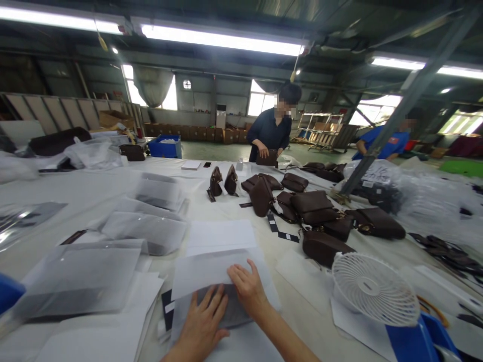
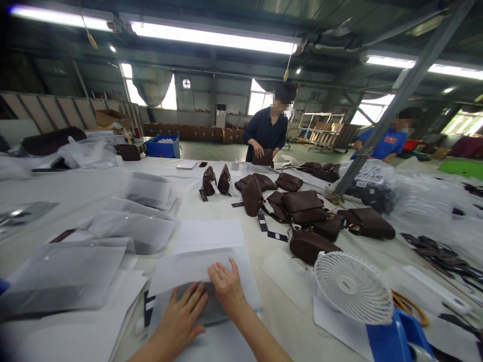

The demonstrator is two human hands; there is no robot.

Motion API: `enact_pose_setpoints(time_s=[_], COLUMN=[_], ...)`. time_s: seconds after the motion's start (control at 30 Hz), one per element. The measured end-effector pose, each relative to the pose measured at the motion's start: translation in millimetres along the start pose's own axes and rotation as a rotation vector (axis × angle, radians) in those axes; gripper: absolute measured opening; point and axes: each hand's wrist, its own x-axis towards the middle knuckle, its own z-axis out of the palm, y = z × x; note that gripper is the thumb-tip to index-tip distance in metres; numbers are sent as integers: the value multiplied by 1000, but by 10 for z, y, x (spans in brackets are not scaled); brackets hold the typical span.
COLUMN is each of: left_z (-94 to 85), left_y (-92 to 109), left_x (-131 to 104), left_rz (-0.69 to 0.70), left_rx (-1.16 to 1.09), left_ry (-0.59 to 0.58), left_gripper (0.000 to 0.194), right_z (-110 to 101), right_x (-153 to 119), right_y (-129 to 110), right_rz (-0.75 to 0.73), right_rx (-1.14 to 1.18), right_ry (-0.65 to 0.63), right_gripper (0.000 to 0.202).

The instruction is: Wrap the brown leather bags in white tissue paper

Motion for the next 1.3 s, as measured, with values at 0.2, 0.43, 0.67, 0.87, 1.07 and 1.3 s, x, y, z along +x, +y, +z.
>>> enact_pose_setpoints(time_s=[0.2,0.43,0.67,0.87,1.07,1.3], left_z=[-104,-48,-45,-265,203,405], left_y=[23,0,64,217,171,131], left_x=[158,166,-87,55,45,-66], left_rz=[-133,-131,-47,9,-20,-13], left_rx=[-161,-168,-145,57,161,95], left_ry=[-97,-101,341,272,75,189], left_gripper=[41,47,27,59,79,82], right_z=[122,299,409,394,236,-211], right_x=[-194,-419,-501,-505,-670,-360], right_y=[-2,-73,-157,-204,-278,-123], right_rz=[-69,-103,-39,1,-4,252], right_rx=[-63,-76,-77,-98,-96,67], right_ry=[-33,-57,-7,-74,-95,-196], right_gripper=[32,32,34,38,38,29])
